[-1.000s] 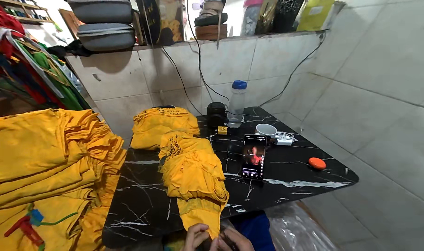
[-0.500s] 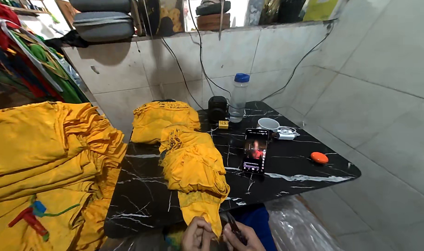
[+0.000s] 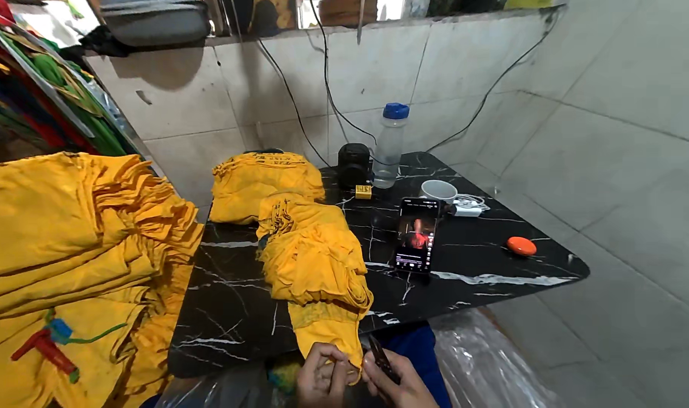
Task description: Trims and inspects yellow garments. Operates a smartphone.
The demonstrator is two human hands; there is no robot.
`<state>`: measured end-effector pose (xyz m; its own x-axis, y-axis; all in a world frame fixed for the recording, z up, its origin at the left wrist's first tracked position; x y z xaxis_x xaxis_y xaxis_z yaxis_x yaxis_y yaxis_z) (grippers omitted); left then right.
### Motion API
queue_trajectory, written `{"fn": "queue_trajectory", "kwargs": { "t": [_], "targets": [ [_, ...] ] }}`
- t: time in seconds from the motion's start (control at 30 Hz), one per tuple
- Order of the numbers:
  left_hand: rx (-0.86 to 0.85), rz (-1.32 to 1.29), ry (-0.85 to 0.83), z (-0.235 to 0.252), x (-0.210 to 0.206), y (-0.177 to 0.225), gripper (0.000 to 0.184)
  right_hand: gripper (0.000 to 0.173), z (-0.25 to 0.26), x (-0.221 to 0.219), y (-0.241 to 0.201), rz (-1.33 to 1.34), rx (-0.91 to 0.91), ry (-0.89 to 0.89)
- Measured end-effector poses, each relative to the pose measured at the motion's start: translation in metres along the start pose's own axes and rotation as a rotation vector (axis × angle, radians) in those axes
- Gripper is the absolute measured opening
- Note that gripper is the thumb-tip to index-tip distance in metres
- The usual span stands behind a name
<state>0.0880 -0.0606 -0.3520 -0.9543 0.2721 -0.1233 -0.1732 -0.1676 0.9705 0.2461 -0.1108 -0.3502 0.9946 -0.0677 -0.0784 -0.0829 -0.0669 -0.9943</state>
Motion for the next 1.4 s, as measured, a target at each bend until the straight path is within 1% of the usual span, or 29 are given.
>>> {"fn": "queue_trajectory", "kwargs": {
  "t": [0.07, 0.17, 0.2, 0.3, 0.37, 0.47, 0.57, 0.7, 0.77, 0.83, 0.9, 0.97, 1.03, 1.07, 1.13, 1.17, 1.23, 1.27, 1.33, 1.4],
  "targets": [
    [-0.052, 0.056, -0.017, 0.001, -0.001, 0.0, 0.018, 0.026, 0.002, -0.001, 0.003, 0.037, -0.038, 0.008],
    [-0.103, 0.123, -0.051, 0.001, -0.002, -0.005, 0.016, 0.043, 0.007, -0.003, 0.005, 0.014, -0.078, 0.062],
    [-0.115, 0.142, -0.063, 0.001, -0.001, -0.007, 0.014, 0.043, 0.008, -0.003, 0.004, -0.009, -0.078, 0.084],
    [-0.149, 0.157, -0.058, 0.001, 0.0, -0.008, 0.014, 0.022, 0.008, -0.004, 0.005, -0.004, -0.016, 0.131],
    [-0.111, 0.101, -0.022, 0.001, 0.0, -0.004, 0.016, 0.015, 0.005, -0.004, 0.003, -0.002, 0.029, 0.129],
    [-0.042, 0.027, 0.041, -0.001, -0.003, 0.001, 0.021, 0.017, 0.0, -0.004, -0.001, -0.112, 0.081, 0.088],
    [-0.019, 0.01, 0.045, -0.002, -0.004, 0.001, 0.025, 0.023, -0.001, -0.004, 0.0, -0.194, 0.091, 0.077],
    [-0.048, 0.022, 0.026, -0.001, -0.005, 0.004, 0.039, 0.027, 0.0, -0.005, 0.0, -0.224, 0.102, 0.088],
    [-0.072, 0.05, 0.053, 0.0, -0.005, 0.004, 0.038, 0.029, 0.001, -0.007, 0.0, -0.213, 0.097, 0.105],
    [-0.102, 0.107, 0.074, 0.001, -0.004, 0.003, 0.033, 0.023, 0.0, -0.009, -0.001, -0.193, 0.088, 0.147],
    [-0.127, 0.065, 0.095, 0.003, -0.003, 0.0, 0.028, 0.015, -0.002, -0.011, -0.003, -0.15, 0.101, 0.176],
    [-0.075, -0.015, 0.117, 0.004, -0.004, 0.001, 0.031, 0.012, -0.005, -0.01, -0.005, -0.134, 0.122, 0.179],
    [0.009, -0.049, 0.134, 0.003, -0.006, 0.004, 0.036, 0.01, -0.008, -0.009, -0.007, -0.148, 0.121, 0.181],
    [0.032, -0.056, 0.132, 0.002, -0.007, 0.004, 0.036, 0.009, -0.01, -0.008, -0.008, -0.169, 0.114, 0.19],
    [-0.005, -0.02, 0.067, -0.001, -0.009, 0.002, 0.032, 0.011, -0.013, -0.007, -0.009, -0.229, 0.114, 0.206],
    [-0.062, 0.009, -0.019, -0.003, -0.008, -0.001, 0.032, 0.012, -0.014, -0.006, -0.01, -0.273, 0.123, 0.214],
    [-0.167, 0.092, -0.196, -0.003, -0.007, -0.009, 0.038, 0.016, -0.015, -0.004, -0.012, -0.374, 0.151, 0.236],
    [-0.201, 0.139, -0.253, -0.002, -0.008, -0.011, 0.041, 0.017, -0.016, -0.004, -0.013, -0.42, 0.154, 0.246],
    [-0.256, 0.27, -0.28, -0.002, -0.01, -0.01, 0.04, 0.017, -0.018, -0.005, -0.014, -0.485, 0.167, 0.256],
    [-0.292, 0.376, -0.241, -0.002, -0.011, -0.006, 0.033, 0.015, -0.02, -0.007, -0.018, -0.526, 0.188, 0.255]
  ]
}}
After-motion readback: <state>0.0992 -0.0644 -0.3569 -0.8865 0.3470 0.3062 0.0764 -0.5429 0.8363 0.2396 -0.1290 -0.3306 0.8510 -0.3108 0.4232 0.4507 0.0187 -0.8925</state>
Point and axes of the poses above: each hand's wrist, its own z-axis towards the middle knuckle, its own x-axis out of the back of the hand, y = z × x, the point moved 2 cm from there along z, towards the middle knuckle, and after that the axes turned 2 degrees about z, right-handed, at the moved point
